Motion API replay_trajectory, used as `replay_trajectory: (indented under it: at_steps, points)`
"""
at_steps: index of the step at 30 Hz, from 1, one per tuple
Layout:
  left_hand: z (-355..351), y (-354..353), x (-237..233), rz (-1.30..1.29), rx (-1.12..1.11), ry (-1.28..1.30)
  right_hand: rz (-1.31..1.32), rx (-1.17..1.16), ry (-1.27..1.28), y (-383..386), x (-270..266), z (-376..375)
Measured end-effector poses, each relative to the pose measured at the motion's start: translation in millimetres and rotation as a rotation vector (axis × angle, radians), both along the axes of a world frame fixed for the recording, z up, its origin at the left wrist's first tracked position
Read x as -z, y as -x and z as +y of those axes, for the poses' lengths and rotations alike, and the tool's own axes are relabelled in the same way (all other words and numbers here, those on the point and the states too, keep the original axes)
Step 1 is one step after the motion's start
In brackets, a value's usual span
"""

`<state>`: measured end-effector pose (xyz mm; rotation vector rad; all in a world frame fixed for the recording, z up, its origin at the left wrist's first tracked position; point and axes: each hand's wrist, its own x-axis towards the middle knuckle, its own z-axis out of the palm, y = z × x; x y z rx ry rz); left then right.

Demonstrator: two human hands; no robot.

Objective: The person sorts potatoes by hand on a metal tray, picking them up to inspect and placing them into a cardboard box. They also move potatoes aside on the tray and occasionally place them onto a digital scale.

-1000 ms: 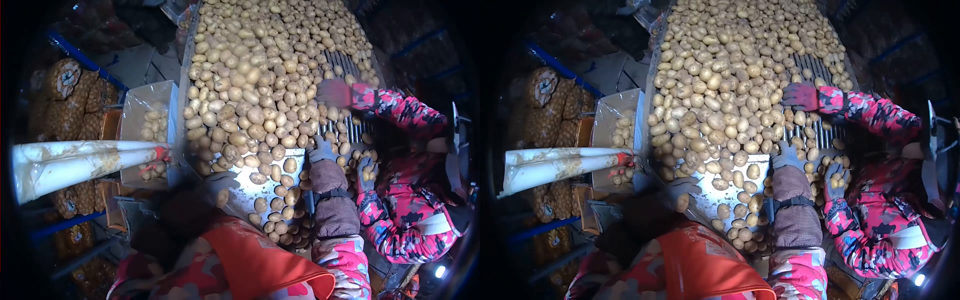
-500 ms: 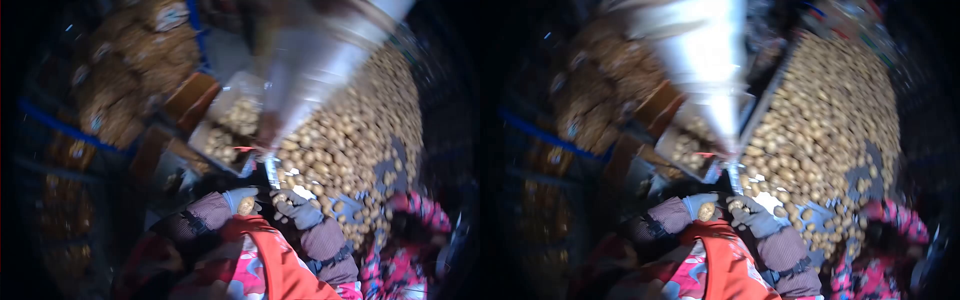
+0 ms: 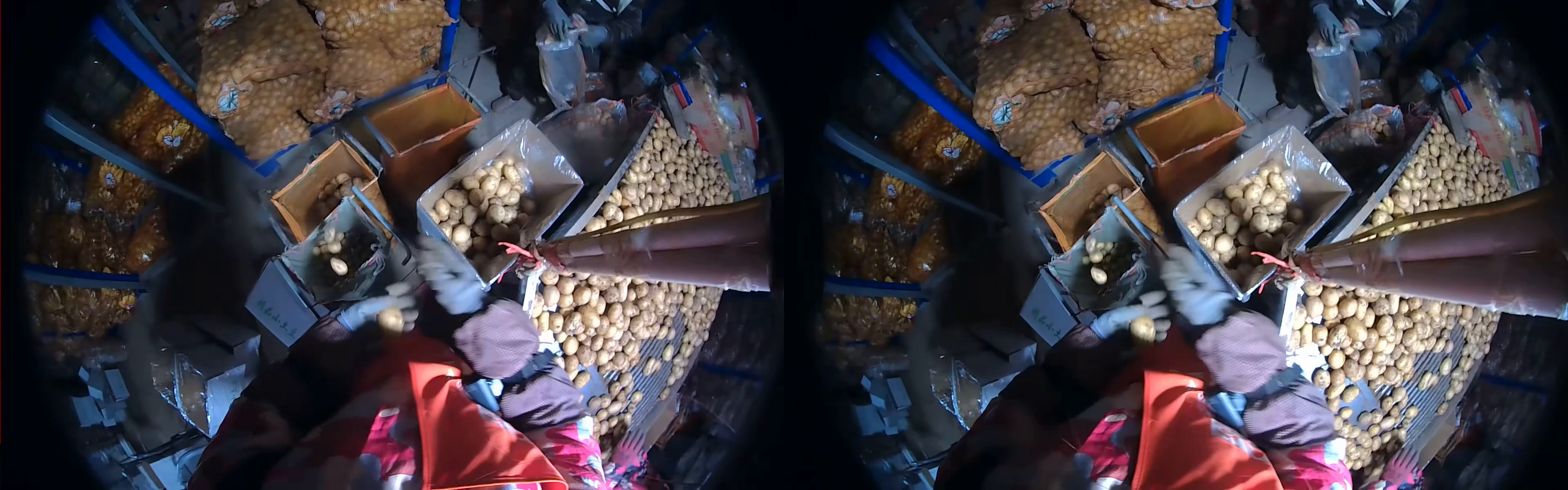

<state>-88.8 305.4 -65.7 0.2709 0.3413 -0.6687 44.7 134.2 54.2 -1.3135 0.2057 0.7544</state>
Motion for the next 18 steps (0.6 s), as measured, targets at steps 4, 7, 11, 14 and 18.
replay_trajectory:
  at_steps: [4, 7, 11, 14, 18]
  points:
    - [-13.4, -44.9, -38.3, -0.168, -0.100, 0.198, -0.960, 0.015, 0.846, 30.3, 23.1, -142.3]
    - [-46.6, -77.9, -69.1, -0.270, -0.035, 0.141, -0.890, -0.102, 1.235, 91.0, 44.2, -231.9]
    - [-94.9, -105.0, -80.8, -0.336, 0.134, 0.049, -0.761, -0.108, 1.435, 202.5, 76.3, -284.9]
    - [-123.3, -118.2, -86.7, -0.355, 0.343, 0.198, -0.679, -0.018, 1.669, 254.4, 67.8, -275.7]
    - [-144.7, -127.8, -94.9, 0.019, 0.435, 0.087, -0.534, 0.140, 1.676, 270.5, 60.7, -261.1]
